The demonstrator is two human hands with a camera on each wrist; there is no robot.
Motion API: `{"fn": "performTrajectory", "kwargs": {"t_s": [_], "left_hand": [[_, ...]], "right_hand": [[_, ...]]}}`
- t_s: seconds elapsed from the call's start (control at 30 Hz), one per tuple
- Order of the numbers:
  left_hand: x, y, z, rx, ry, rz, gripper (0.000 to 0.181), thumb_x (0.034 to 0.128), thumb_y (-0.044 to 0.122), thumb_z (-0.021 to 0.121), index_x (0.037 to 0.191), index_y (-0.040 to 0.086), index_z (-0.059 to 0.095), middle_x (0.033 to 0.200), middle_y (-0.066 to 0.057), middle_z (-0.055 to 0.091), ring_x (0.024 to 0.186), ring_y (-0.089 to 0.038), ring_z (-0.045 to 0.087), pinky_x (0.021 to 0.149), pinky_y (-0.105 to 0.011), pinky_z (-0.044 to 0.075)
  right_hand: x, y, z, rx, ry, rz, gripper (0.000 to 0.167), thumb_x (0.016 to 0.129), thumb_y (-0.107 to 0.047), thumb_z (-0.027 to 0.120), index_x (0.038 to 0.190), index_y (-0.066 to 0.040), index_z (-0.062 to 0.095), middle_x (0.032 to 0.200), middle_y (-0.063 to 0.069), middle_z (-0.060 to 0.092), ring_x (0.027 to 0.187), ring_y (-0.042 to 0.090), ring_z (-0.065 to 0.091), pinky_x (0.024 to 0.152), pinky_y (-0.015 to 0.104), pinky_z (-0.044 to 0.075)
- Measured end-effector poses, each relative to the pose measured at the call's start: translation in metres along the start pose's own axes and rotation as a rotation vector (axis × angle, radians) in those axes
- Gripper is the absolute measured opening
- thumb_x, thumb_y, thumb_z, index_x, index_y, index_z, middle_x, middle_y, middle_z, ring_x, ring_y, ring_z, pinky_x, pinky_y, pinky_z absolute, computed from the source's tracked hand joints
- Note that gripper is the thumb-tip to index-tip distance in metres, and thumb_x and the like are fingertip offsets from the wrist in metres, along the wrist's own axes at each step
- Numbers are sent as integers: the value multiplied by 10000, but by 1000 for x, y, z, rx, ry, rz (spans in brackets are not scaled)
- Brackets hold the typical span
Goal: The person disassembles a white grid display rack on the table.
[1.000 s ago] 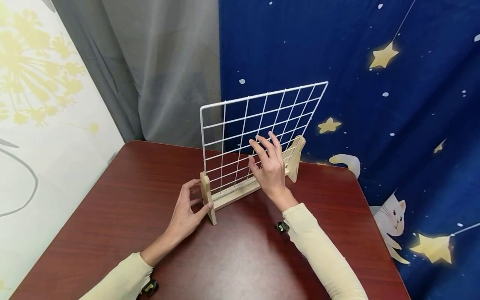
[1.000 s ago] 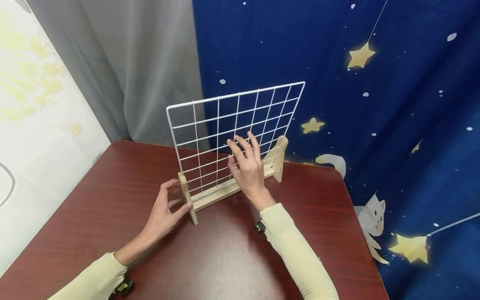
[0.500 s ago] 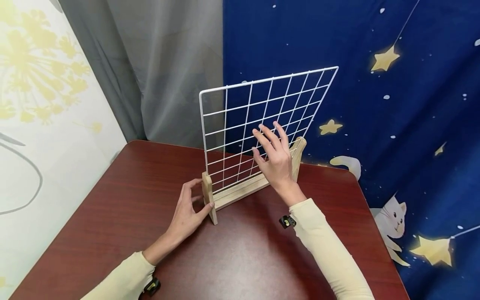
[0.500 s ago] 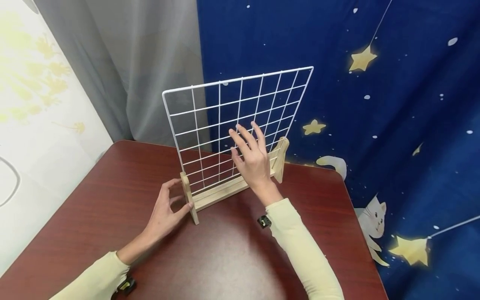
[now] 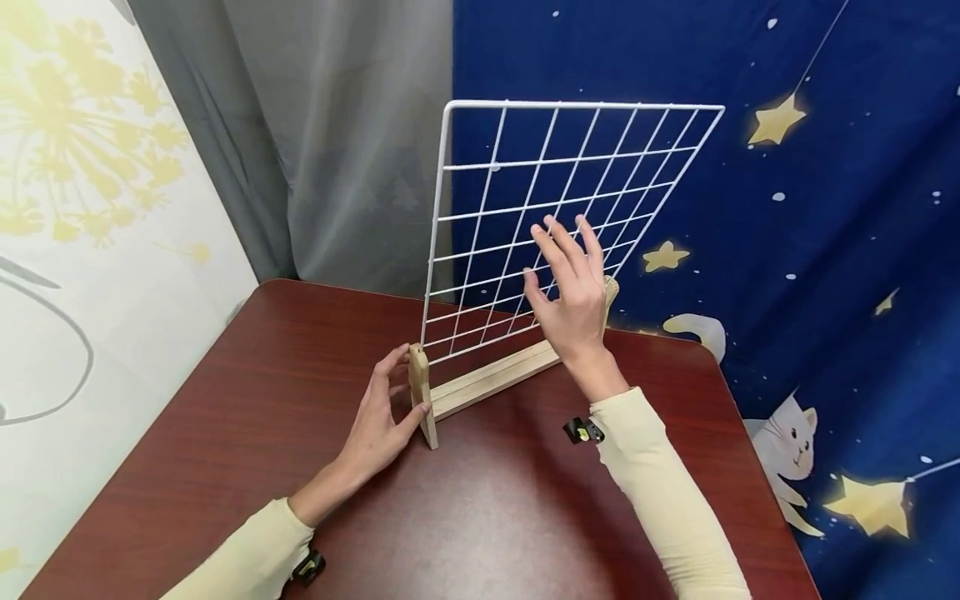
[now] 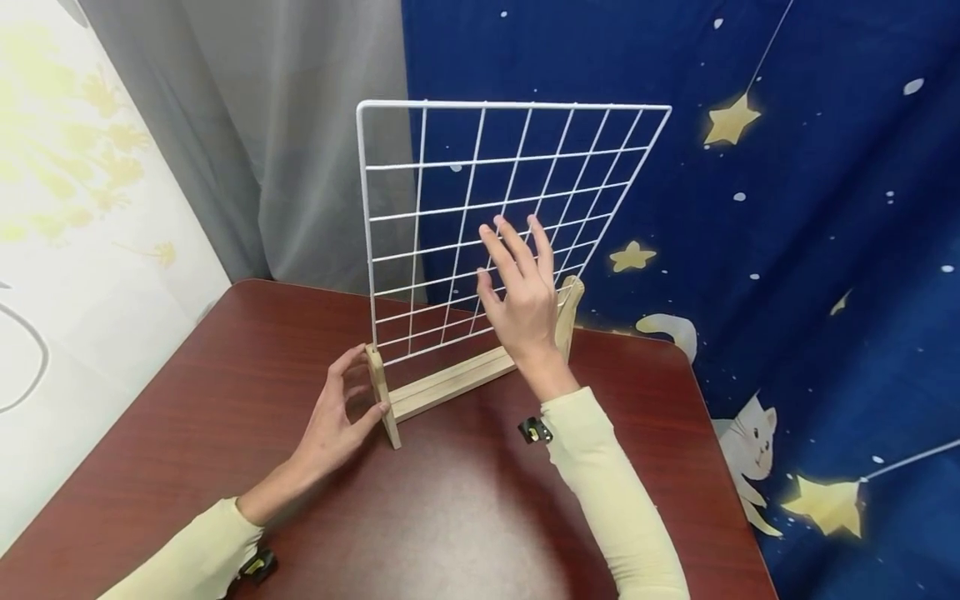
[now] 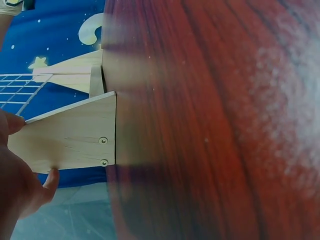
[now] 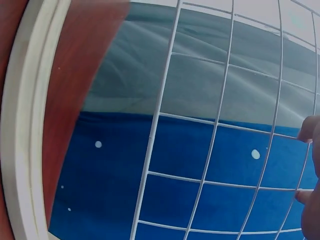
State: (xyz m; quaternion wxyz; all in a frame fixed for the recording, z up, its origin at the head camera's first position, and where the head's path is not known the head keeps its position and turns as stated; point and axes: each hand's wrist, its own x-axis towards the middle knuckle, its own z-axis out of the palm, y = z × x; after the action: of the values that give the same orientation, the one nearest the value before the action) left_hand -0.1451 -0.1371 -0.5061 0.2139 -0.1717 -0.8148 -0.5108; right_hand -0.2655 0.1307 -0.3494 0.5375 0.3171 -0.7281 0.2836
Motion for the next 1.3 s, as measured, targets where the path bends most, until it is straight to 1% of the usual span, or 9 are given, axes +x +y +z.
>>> {"fn": "performTrajectory", "kwargs": {"t_s": [0.13,0.3,0.47,0.6,0.77,0.9,1.0,1.2,1.3], "left_hand": [[1,0,-1,-4,8,1,942,887,-52,798,1635,223,297,1510,-73,515,1340,-258,590,985,-592,587],[2,0,-1,-11,6,-10,935,892,-54,792,1633,236,301,1509,-72,518,1342,-257,585,990,-584,587],[2,1,1,-16,12,5,924,878,-70,798,1624,196,321,1498,-84,532,1331,-277,596,979,-574,594],[1,1,3,-24,-5,21,911,875,-70,801,1613,159,318,1478,-109,534,1302,-296,607,975,-571,594],[1,3,4,-30,-30,31,909,874,-69,799,1601,155,300,1459,-121,517,1275,-299,612,974,-549,593],[0,3,2,-32,-26,41,915,862,-82,803,1594,146,303,1448,-112,516,1262,-292,619,961,-559,592],[0,2,2,-34,-21,45,919,858,-90,802,1594,143,303,1449,-107,513,1261,-287,617,958,-566,593],[0,1,1,-44,-18,32,931,856,-95,802,1601,158,305,1457,-92,509,1283,-281,610,989,-588,586],[0,0,0,-56,-26,26,924,857,-86,808,1596,156,310,1452,-99,510,1288,-281,608,1011,-592,583]], "right_hand": [[11,2,-2,12,24,0,469,917,-78,769,1380,-86,696,1429,144,687,1469,417,515,1291,507,373],[27,6,-6,28,17,8,496,898,-45,766,1387,-87,691,1433,139,685,1477,401,507,1302,496,356],[39,8,-14,54,25,5,490,890,-43,770,1373,-78,699,1420,145,692,1457,393,530,1302,496,354],[44,10,-26,70,68,14,470,875,-68,796,1339,-73,721,1383,148,713,1427,385,561,1290,503,369],[48,13,-44,76,152,74,466,840,-93,822,1299,-73,745,1343,147,735,1405,385,574,1269,500,394],[54,11,-59,52,195,155,481,829,-104,824,1304,-96,749,1365,97,732,1430,316,555,1124,392,547],[61,10,-67,22,205,191,487,835,-115,817,1317,-115,747,1388,58,722,1447,263,538,1003,318,605],[65,14,-77,-10,226,151,469,831,-117,805,1298,-109,758,1353,113,735,1429,309,550,1254,444,410],[60,20,-81,-43,221,132,457,840,-129,802,1295,-125,763,1347,111,739,1429,322,549,1279,470,371]]}}
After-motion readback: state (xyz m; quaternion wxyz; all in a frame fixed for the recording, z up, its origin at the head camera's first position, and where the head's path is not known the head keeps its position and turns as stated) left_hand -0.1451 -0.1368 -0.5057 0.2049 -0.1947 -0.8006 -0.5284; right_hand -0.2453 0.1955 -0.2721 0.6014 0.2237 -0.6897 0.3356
